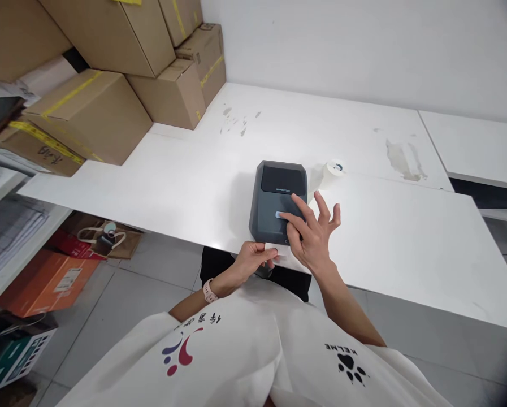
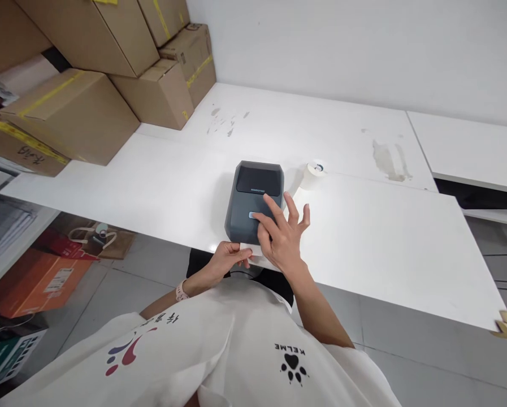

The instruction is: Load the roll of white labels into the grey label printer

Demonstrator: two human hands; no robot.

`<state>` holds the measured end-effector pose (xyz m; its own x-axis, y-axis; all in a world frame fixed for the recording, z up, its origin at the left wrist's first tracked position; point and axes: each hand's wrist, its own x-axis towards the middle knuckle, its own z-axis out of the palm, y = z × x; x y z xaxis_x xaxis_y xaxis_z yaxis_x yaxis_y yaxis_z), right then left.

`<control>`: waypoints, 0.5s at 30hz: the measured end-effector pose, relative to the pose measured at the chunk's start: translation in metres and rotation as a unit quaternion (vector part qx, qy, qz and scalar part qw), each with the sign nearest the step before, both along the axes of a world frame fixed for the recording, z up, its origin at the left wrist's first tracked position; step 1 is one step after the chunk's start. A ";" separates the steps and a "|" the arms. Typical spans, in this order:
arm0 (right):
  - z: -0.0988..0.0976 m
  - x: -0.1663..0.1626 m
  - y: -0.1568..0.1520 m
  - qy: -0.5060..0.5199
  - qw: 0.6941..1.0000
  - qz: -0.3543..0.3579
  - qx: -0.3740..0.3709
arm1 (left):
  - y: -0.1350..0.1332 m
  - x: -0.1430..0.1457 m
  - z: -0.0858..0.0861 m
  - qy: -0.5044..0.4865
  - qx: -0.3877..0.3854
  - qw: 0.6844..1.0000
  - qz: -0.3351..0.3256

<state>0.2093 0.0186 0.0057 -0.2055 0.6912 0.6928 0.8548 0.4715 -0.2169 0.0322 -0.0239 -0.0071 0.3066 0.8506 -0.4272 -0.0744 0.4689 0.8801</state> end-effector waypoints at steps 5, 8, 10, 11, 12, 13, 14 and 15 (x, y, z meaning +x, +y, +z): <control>0.005 0.000 -0.006 -0.010 0.999 0.000 -0.053 | 0.001 -0.018 0.005 0.018 0.028 0.998 -0.060; 0.002 0.001 -0.013 0.050 0.990 0.026 -0.127 | 0.003 -0.035 0.007 0.079 0.086 0.991 0.071; -0.001 0.003 -0.018 0.103 0.983 0.047 -0.147 | 0.008 -0.045 0.009 0.119 0.133 0.966 0.186; -0.003 0.004 -0.019 0.124 0.980 0.057 -0.144 | 0.013 -0.048 0.010 0.129 0.150 0.954 0.227; -0.003 0.005 -0.019 0.140 0.979 0.064 -0.132 | 0.018 -0.050 0.011 0.133 0.163 0.944 0.254; -0.001 0.006 -0.018 0.149 0.980 0.069 -0.116 | 0.024 -0.051 0.012 0.131 0.173 0.939 0.268; 0.002 0.007 -0.015 0.152 0.981 0.074 -0.098 | 0.030 -0.051 0.013 0.127 0.181 0.937 0.271; 0.008 0.007 -0.010 0.153 0.982 0.077 -0.082 | 0.037 -0.050 0.015 0.124 0.187 0.938 0.266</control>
<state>0.2167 0.0089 0.0141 -0.1158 0.7752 0.6210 0.6598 0.5274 -0.5352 -0.0179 0.0131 0.0078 -0.2725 0.9595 -0.0716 0.0183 0.0796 0.9967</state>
